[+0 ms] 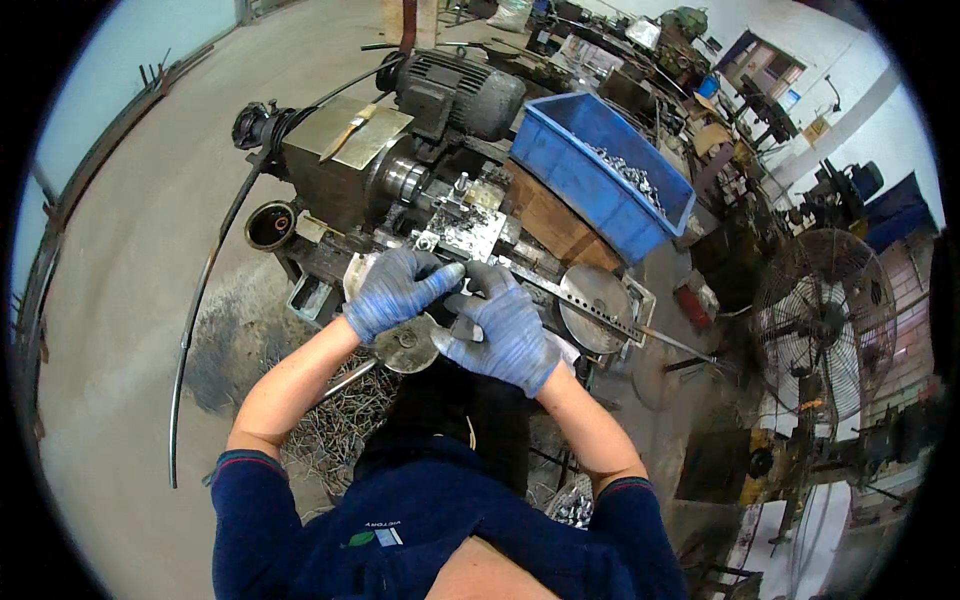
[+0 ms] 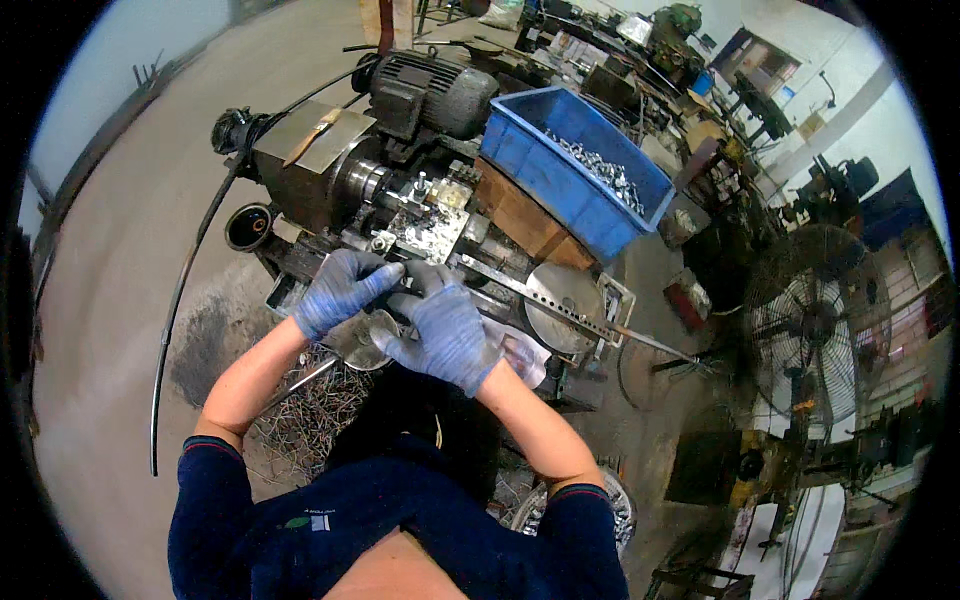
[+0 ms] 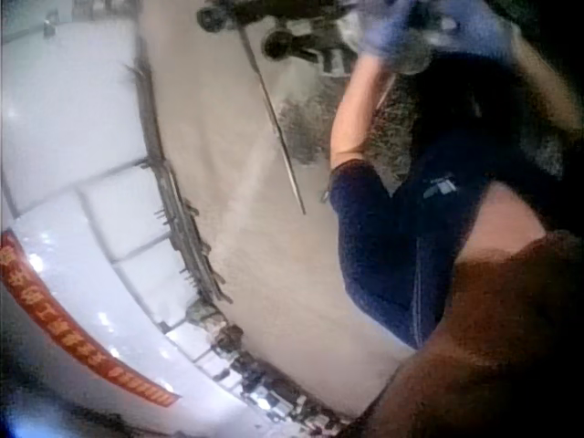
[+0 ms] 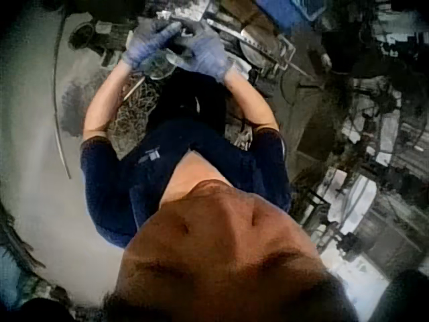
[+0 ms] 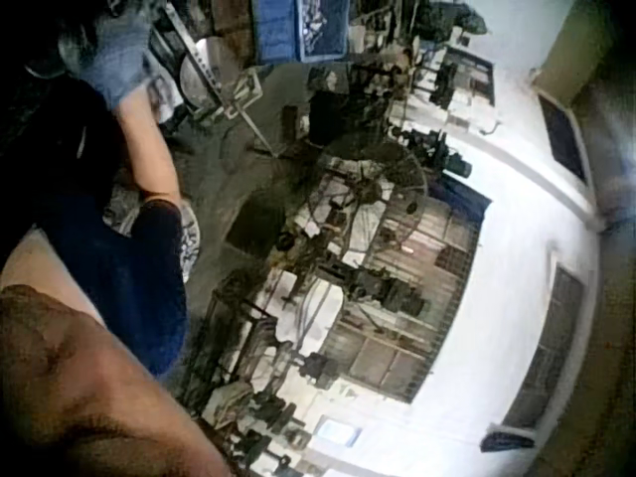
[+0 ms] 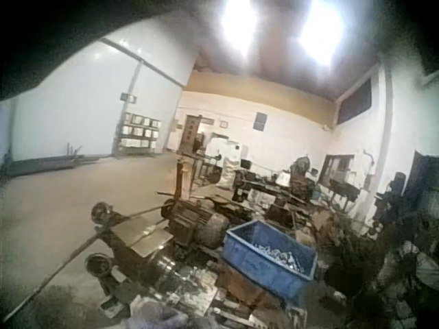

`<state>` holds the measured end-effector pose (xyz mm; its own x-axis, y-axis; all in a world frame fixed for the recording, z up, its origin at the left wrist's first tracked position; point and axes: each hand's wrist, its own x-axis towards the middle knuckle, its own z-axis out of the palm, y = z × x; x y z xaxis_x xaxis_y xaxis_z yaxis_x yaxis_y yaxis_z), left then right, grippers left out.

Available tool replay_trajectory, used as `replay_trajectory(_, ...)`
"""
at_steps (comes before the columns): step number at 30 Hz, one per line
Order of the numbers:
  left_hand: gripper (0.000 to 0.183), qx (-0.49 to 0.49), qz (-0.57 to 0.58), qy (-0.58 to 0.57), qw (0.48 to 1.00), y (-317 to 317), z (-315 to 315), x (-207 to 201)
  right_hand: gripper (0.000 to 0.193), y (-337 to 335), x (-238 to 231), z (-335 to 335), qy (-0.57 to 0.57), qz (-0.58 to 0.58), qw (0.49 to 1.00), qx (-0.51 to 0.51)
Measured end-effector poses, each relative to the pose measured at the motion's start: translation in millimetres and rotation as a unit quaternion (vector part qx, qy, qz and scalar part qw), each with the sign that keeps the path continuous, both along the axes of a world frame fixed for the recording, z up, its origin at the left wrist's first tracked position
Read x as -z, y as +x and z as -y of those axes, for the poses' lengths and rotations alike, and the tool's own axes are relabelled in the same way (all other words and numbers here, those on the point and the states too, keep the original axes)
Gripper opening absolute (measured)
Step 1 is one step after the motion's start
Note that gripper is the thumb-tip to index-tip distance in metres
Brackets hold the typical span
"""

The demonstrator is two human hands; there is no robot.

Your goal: The person uses a lathe to shape small metal components. They pick up individual metal pieces from a container and place them into the lathe's chuck for processing.

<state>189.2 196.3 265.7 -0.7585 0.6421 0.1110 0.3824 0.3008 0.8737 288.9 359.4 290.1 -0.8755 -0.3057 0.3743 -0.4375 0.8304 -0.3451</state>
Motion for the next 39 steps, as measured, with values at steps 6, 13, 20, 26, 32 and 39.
replay_trajectory(6, 0.046, 0.015, -0.035, 0.035, 0.999, -40.9, 60.6, -7.8, 0.045, -82.0, 6.1, 5.6, -0.024, 0.059, 0.996, -0.059)
replay_trajectory(13, 0.039, -0.275, -0.013, 0.010, 0.961, -44.1, 227.4, -14.2, 0.054, -187.2, 13.8, 3.0, 0.326, 0.066, 0.940, 0.077)
replay_trajectory(20, 0.033, -0.401, -0.064, -0.213, 0.889, -16.5, 405.6, 88.3, 0.042, -214.8, 23.7, 3.1, 0.397, 0.141, 0.903, 0.082)
replay_trajectory(26, 0.037, -0.469, 0.107, -0.002, 0.876, 7.8, 387.7, 138.8, 0.044, -213.8, 24.0, 4.3, 0.375, 0.144, 0.913, 0.071)
replay_trajectory(32, 0.053, -0.409, -0.069, -0.301, 0.859, -10.9, 363.6, 127.1, 0.048, -211.7, 19.7, 8.2, 0.387, 0.141, 0.909, 0.068)
replay_trajectory(39, 0.037, -0.389, -0.093, -0.407, 0.821, -24.3, 353.8, 120.4, 0.062, -229.2, 19.8, 28.3, 0.414, 0.195, 0.883, 0.104)
